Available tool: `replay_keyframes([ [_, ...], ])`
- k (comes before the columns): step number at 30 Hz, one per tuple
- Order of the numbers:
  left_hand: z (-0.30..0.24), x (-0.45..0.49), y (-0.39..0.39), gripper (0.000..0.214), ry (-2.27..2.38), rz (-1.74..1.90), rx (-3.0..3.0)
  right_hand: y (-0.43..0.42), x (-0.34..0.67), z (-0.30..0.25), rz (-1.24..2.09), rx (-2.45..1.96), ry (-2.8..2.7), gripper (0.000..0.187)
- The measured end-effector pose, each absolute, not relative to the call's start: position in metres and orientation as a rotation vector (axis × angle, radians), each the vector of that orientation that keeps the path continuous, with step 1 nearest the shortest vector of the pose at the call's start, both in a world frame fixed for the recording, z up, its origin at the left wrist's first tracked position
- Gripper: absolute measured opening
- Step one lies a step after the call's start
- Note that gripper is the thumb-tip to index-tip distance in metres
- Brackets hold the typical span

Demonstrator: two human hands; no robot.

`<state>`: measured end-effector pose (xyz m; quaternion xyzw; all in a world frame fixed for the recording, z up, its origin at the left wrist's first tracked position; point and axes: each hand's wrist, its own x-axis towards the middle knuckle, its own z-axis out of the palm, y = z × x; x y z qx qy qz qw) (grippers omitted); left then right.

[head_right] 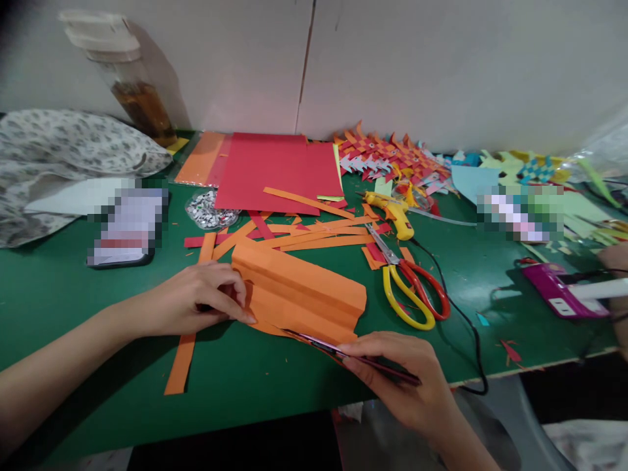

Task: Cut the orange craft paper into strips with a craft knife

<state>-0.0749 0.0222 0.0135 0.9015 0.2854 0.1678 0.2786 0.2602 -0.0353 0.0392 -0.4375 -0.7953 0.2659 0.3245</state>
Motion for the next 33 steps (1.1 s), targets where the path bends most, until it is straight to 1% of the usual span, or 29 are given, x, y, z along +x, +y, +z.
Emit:
replay_keyframes([
  [13, 0.014, -0.074, 0.022, 0.048, 0.751, 0.469, 2.44, -0.044, 0.266, 0.042, 0.651, -1.126, -2.119, 0.02],
  [20, 0.024, -0.065, 0.01, 0.038, 0.805, 0.416, 2.582, -0.049, 0.262, 0.046, 0.628, -1.11, -2.163, 0.024],
  [25, 0.025, -0.045, -0.006, 0.035, 0.637, 0.499, 2.725, -0.052, 0.262, 0.047, 0.62, -1.121, -2.17, 0.022],
  [33, 0.021, -0.036, -0.013, 0.033, 0.672, 0.37, 2.814, -0.057, 0.266, 0.042, 0.604, -1.113, -2.173, 0.026],
])
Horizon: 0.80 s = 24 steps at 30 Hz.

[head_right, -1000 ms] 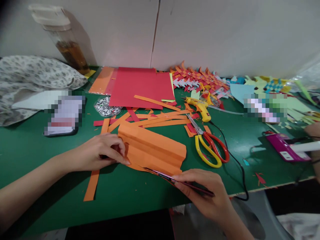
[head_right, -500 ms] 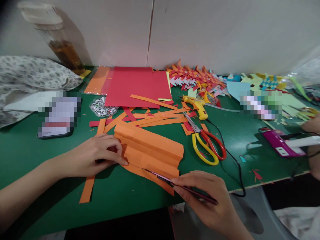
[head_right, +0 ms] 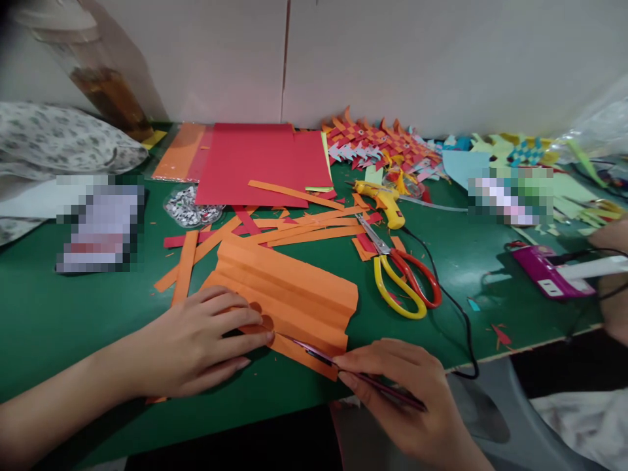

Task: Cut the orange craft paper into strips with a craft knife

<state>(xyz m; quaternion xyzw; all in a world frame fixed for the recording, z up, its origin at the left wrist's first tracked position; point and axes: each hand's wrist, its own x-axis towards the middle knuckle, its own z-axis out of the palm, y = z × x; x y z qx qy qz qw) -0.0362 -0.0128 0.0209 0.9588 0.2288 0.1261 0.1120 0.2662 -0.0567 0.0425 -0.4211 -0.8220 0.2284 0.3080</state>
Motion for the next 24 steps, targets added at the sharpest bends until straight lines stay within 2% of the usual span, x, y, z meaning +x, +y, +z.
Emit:
replay_keyframes([
  [11, 0.019, -0.036, -0.014, 0.032, 0.678, 0.363, 2.822, -0.057, 0.264, 0.05, 0.438, -1.143, -2.211, 0.02],
  [16, 0.021, -0.037, -0.014, 0.032, 0.678, 0.365, 2.824, -0.061, 0.273, 0.051, 0.492, -1.149, -2.2, 0.026],
  [24, 0.021, -0.037, -0.013, 0.032, 0.651, 0.379, 2.83, -0.058, 0.263, 0.047, 0.524, -1.137, -2.101, 0.027],
])
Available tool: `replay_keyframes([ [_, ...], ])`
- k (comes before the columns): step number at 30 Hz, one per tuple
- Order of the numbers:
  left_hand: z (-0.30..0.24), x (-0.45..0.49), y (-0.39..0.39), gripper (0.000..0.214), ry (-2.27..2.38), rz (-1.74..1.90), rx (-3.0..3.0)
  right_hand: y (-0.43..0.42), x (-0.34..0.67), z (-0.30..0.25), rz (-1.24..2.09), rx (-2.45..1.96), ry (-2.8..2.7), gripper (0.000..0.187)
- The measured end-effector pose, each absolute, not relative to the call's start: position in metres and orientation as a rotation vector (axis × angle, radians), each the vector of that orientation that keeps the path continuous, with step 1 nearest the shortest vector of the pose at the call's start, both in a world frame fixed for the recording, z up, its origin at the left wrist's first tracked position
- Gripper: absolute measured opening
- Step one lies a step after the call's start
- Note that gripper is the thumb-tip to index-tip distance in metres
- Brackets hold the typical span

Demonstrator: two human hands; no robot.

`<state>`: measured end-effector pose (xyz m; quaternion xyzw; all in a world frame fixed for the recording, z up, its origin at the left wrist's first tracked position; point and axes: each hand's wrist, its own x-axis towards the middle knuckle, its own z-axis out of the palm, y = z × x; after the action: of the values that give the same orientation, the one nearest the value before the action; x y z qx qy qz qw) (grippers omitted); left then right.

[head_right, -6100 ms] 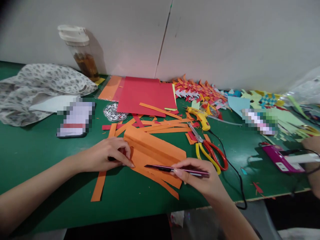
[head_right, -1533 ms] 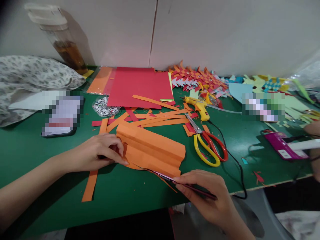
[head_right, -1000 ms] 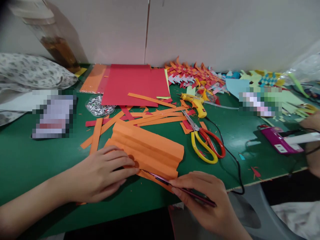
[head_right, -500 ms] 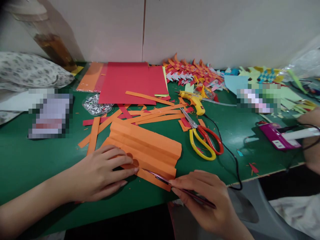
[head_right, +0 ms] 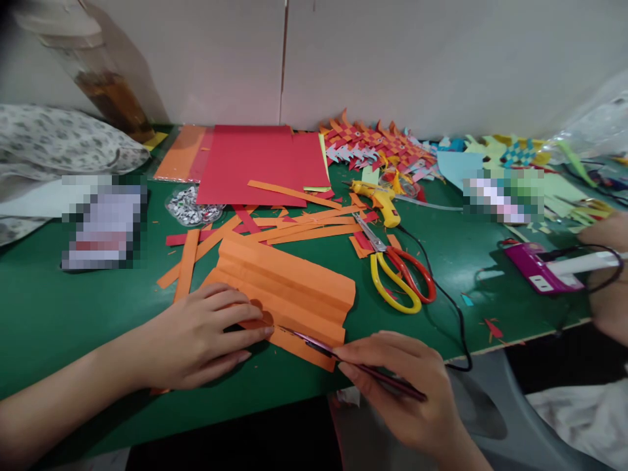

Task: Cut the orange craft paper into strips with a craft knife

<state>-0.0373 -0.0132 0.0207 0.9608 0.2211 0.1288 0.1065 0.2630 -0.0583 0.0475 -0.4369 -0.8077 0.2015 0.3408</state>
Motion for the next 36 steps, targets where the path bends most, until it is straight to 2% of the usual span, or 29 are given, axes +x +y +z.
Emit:
replay_keyframes([
  [24, 0.02, -0.036, -0.013, 0.032, 0.667, 0.382, 2.828, -0.055, 0.258, 0.04, 0.532, -1.138, -2.106, 0.02],
  [36, 0.02, -0.037, -0.014, 0.032, 0.671, 0.386, 2.836, -0.061, 0.268, 0.045, 0.514, -1.179, -2.159, 0.024],
])
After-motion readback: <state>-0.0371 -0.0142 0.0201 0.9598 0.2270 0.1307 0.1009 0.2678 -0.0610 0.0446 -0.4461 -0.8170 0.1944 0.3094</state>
